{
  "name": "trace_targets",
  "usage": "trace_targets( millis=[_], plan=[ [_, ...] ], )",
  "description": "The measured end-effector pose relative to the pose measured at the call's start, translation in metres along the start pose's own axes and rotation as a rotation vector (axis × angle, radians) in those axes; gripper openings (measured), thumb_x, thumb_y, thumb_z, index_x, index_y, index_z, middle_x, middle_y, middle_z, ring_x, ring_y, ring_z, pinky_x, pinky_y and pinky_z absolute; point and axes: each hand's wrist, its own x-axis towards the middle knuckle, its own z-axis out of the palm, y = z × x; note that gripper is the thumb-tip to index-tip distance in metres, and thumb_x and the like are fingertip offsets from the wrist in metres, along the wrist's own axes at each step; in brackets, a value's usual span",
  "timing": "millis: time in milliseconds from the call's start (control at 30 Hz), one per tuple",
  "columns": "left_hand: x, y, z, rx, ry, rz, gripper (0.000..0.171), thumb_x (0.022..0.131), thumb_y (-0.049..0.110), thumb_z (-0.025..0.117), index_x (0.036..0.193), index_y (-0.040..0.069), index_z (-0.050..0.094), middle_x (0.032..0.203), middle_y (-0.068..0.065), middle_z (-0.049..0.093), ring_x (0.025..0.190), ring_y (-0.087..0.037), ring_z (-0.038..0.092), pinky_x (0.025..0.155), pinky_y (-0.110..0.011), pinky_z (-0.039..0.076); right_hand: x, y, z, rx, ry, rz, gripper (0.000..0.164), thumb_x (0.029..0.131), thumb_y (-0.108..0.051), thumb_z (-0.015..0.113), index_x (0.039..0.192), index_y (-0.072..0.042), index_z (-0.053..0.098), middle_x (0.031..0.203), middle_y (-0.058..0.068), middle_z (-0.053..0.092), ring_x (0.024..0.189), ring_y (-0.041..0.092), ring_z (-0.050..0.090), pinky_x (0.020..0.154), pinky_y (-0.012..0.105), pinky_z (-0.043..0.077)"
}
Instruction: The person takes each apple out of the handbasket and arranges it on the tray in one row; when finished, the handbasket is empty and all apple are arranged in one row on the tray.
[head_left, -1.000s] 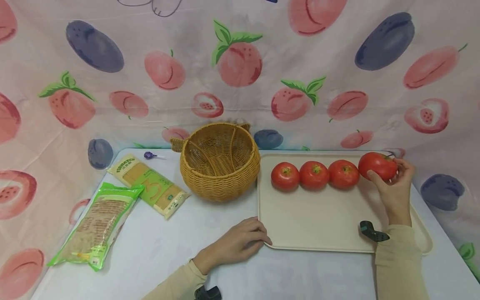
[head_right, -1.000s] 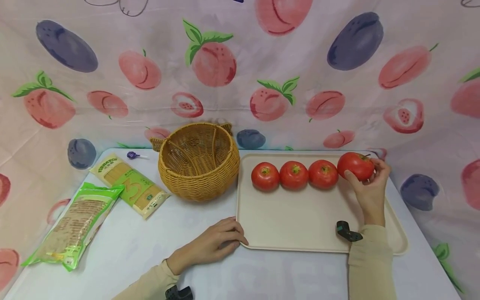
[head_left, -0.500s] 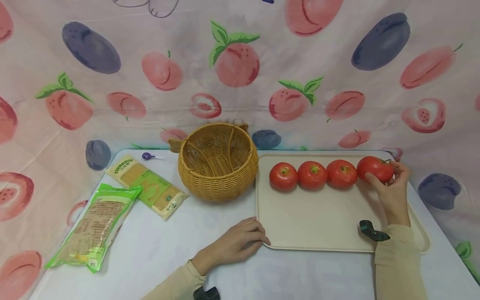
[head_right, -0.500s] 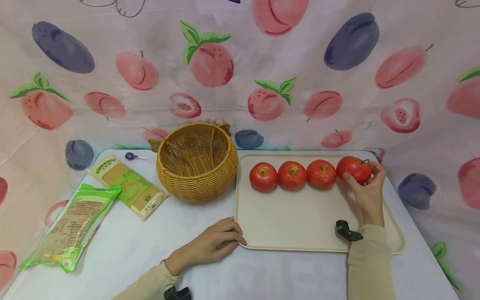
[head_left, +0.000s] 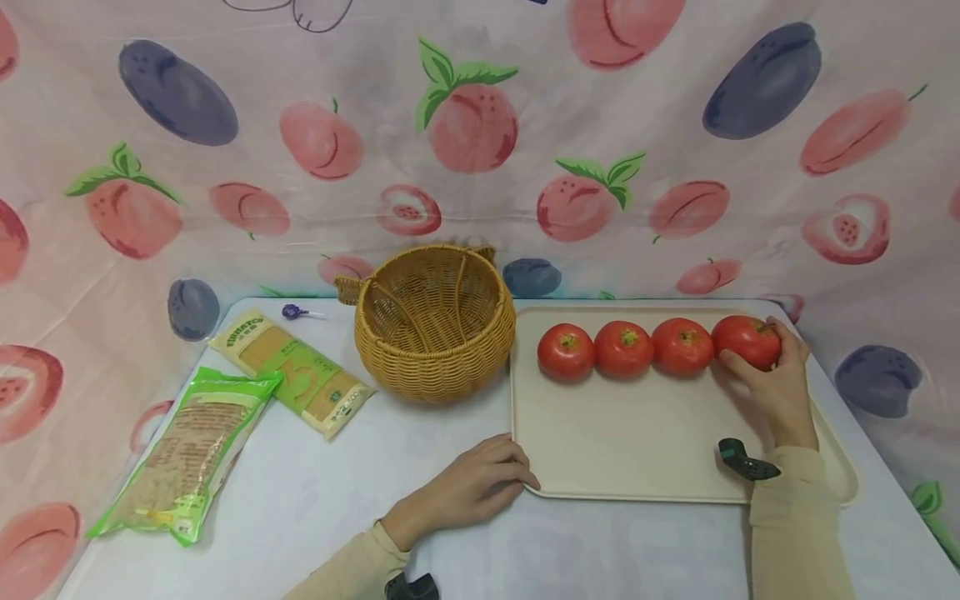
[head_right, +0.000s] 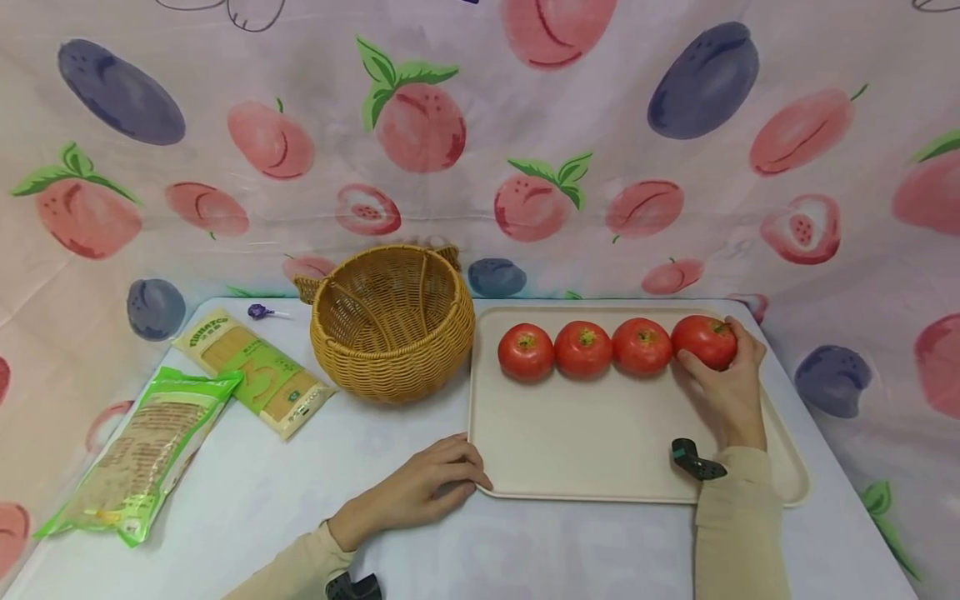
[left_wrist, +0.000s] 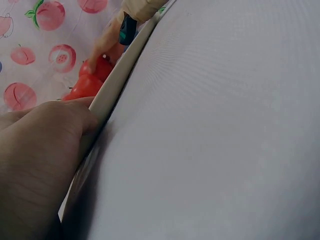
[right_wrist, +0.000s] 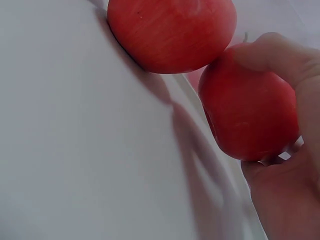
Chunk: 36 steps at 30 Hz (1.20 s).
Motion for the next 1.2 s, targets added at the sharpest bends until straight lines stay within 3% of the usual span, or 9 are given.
trace_targets(
  millis=[433,767,1200],
  plan=[
    [-0.001,0.000,0.000,0.005,-0.002,-0.004,0.020,0.087,0.016,0.052,0.100,0.026,0.063,0.098,0.015,0.051,0.101,0.003,0.043,0.111,-0.032,0.025,0.002,0.007,0.003,-0.076,-0.031,-0.051,0.085,0.073,-0.041,0.068,0.137,-0.042,0.012,0.142,0.004,0.008,0.131,0.035,0.017,0.109,0.053,0.018],
    [-0.001,0.000,-0.001,0.007,-0.002,0.001,0.020,0.087,0.016,0.052,0.100,0.026,0.063,0.098,0.015,0.051,0.102,0.003,0.043,0.110,-0.032,0.026,0.000,0.012,0.005,-0.038,-0.041,-0.090,0.084,0.074,-0.034,0.069,0.135,-0.043,0.012,0.140,-0.001,0.008,0.132,0.031,0.016,0.110,0.052,0.016],
    [-0.001,0.000,-0.002,-0.023,0.012,-0.013,0.019,0.087,0.016,0.053,0.100,0.026,0.062,0.101,0.014,0.052,0.104,0.002,0.044,0.111,-0.037,0.025,-0.002,0.007,0.003,-0.007,-0.087,-0.063,0.087,0.077,-0.034,0.066,0.136,-0.044,0.004,0.149,0.007,0.005,0.133,0.032,0.013,0.110,0.053,0.012]
  ],
)
